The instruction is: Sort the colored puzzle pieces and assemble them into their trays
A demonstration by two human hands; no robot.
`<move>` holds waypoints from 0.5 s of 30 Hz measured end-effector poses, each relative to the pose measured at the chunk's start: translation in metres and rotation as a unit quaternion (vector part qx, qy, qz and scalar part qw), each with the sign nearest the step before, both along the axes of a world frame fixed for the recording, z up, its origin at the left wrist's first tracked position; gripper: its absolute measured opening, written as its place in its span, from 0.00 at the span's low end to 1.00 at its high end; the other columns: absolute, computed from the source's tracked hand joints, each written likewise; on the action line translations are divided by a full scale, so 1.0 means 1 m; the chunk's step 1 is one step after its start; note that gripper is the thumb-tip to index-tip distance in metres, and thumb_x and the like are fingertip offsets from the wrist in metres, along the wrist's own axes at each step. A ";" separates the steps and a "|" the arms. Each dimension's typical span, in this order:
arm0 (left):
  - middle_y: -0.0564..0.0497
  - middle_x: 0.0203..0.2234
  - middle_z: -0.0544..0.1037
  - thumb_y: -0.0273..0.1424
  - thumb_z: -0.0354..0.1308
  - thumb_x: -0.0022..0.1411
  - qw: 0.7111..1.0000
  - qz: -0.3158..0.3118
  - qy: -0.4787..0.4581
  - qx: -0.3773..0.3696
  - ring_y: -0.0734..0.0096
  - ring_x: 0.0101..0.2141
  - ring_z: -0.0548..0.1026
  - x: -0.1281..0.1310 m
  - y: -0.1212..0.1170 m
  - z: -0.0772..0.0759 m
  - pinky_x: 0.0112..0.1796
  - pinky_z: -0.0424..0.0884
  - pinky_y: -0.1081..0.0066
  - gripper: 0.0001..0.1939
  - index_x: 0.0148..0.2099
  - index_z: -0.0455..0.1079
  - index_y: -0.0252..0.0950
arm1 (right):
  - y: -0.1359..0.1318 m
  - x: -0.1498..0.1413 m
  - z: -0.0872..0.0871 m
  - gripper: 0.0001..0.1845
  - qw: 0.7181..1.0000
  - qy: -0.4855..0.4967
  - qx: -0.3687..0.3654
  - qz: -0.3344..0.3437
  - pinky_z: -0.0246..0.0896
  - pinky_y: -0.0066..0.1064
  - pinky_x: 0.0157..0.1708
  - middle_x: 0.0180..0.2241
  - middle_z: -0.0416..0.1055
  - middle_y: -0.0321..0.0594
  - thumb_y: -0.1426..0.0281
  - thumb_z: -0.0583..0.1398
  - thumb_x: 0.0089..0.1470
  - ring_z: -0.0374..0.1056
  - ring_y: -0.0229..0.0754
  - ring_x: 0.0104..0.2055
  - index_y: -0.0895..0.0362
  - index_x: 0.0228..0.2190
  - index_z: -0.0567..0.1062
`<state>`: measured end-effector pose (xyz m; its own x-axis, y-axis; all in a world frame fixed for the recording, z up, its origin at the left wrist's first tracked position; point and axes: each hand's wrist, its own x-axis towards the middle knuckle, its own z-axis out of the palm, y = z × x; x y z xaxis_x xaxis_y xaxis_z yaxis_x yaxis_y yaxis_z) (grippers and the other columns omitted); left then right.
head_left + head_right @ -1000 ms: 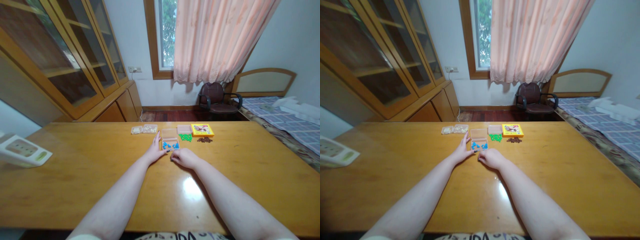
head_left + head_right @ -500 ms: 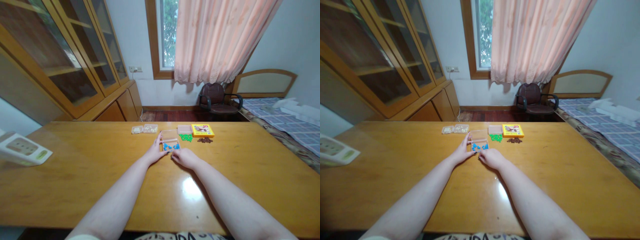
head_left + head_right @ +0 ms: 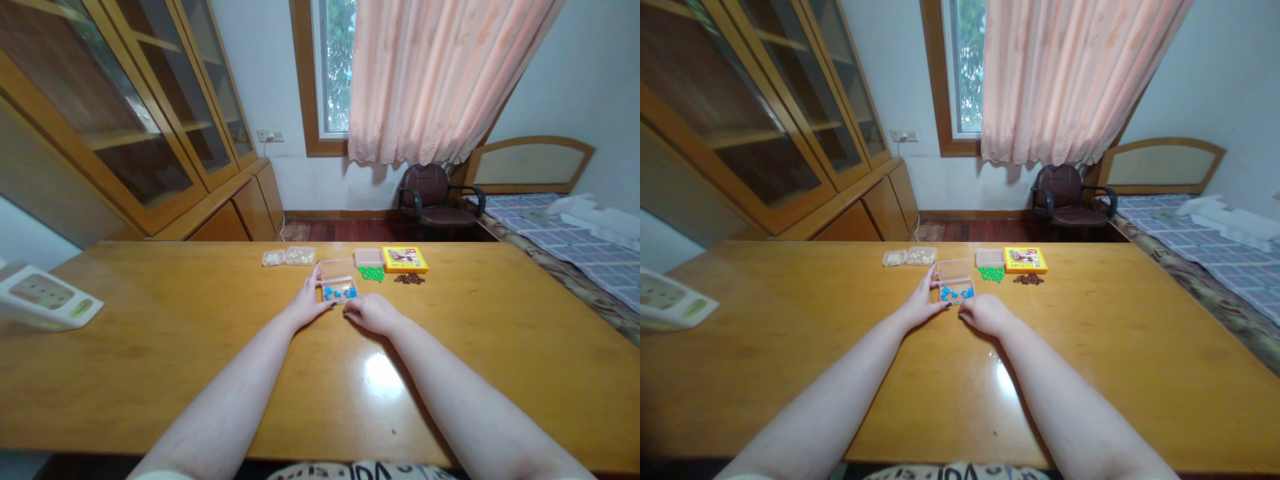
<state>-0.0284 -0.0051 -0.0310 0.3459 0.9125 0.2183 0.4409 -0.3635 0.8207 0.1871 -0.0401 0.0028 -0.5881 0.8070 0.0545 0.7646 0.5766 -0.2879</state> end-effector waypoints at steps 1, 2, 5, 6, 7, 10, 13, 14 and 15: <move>0.35 0.60 0.54 0.30 0.65 0.48 1.000 0.001 0.001 -0.001 0.59 0.54 0.65 0.000 0.000 0.001 0.55 0.58 0.53 0.55 0.67 0.30 0.40 | 0.001 0.002 0.000 0.11 1.000 0.004 0.002 0.001 0.56 0.27 0.32 0.33 0.77 0.39 0.64 0.56 0.55 0.71 0.40 0.34 0.51 0.37 0.77; 0.35 0.60 0.54 0.30 0.65 0.47 1.000 0.002 0.002 -0.003 0.59 0.54 0.65 0.000 -0.001 0.001 0.55 0.58 0.53 0.55 0.66 0.29 0.40 | 0.002 0.003 -0.001 0.12 1.000 0.006 0.004 0.003 0.56 0.27 0.32 0.34 0.77 0.39 0.63 0.56 0.55 0.71 0.40 0.34 0.51 0.37 0.77; 0.35 0.60 0.54 0.28 0.65 0.47 1.000 0.006 0.004 -0.003 0.59 0.54 0.65 0.000 -0.001 0.003 0.55 0.58 0.53 0.55 0.66 0.29 0.40 | 0.003 0.006 -0.001 0.12 1.000 0.000 0.008 0.022 0.55 0.27 0.31 0.33 0.77 0.39 0.63 0.55 0.56 0.71 0.40 0.34 0.51 0.36 0.78; 0.34 0.60 0.54 0.28 0.65 0.47 1.000 0.009 0.004 -0.002 0.58 0.54 0.65 0.000 -0.001 0.003 0.55 0.58 0.53 0.55 0.66 0.29 0.40 | 0.004 0.006 -0.001 0.13 1.000 -0.004 0.010 0.026 0.55 0.27 0.31 0.33 0.77 0.40 0.63 0.55 0.56 0.70 0.40 0.33 0.51 0.35 0.79; 0.34 0.60 0.54 0.28 0.65 0.47 1.000 0.012 0.003 0.000 0.58 0.54 0.65 0.000 -0.001 0.003 0.55 0.58 0.52 0.55 0.67 0.30 0.40 | 0.004 0.006 -0.001 0.13 0.999 -0.010 0.013 0.028 0.55 0.27 0.31 0.32 0.77 0.40 0.63 0.55 0.56 0.70 0.40 0.33 0.52 0.33 0.79; 0.34 0.59 0.54 0.29 0.65 0.47 1.000 0.016 0.004 0.006 0.57 0.53 0.65 0.000 -0.001 0.004 0.54 0.58 0.52 0.55 0.67 0.30 0.40 | 0.003 0.004 0.002 0.13 0.999 -0.034 0.026 0.019 0.55 0.28 0.31 0.30 0.77 0.42 0.64 0.55 0.56 0.70 0.41 0.32 0.54 0.30 0.79; 0.35 0.59 0.55 0.30 0.64 0.48 1.000 0.016 0.006 0.010 0.59 0.53 0.66 0.000 -0.001 0.005 0.54 0.59 0.52 0.55 0.66 0.30 0.41 | 0.002 0.001 0.004 0.13 0.997 -0.058 0.041 -0.001 0.55 0.28 0.31 0.31 0.76 0.44 0.65 0.55 0.56 0.71 0.42 0.32 0.56 0.31 0.78; 0.35 0.59 0.55 0.30 0.64 0.48 1.000 0.017 0.006 0.009 0.59 0.53 0.66 0.000 -0.001 0.005 0.54 0.59 0.53 0.54 0.66 0.30 0.41 | 0.002 0.001 0.004 0.13 0.997 -0.063 0.044 -0.006 0.55 0.28 0.31 0.31 0.76 0.45 0.65 0.55 0.56 0.71 0.42 0.32 0.56 0.31 0.78; 0.35 0.59 0.55 0.29 0.64 0.48 1.000 0.018 0.007 0.008 0.59 0.53 0.66 0.000 -0.001 0.005 0.54 0.59 0.53 0.54 0.66 0.30 0.41 | 0.002 0.000 0.004 0.13 0.997 -0.065 0.047 -0.011 0.55 0.28 0.31 0.31 0.76 0.45 0.65 0.54 0.56 0.71 0.42 0.31 0.56 0.31 0.78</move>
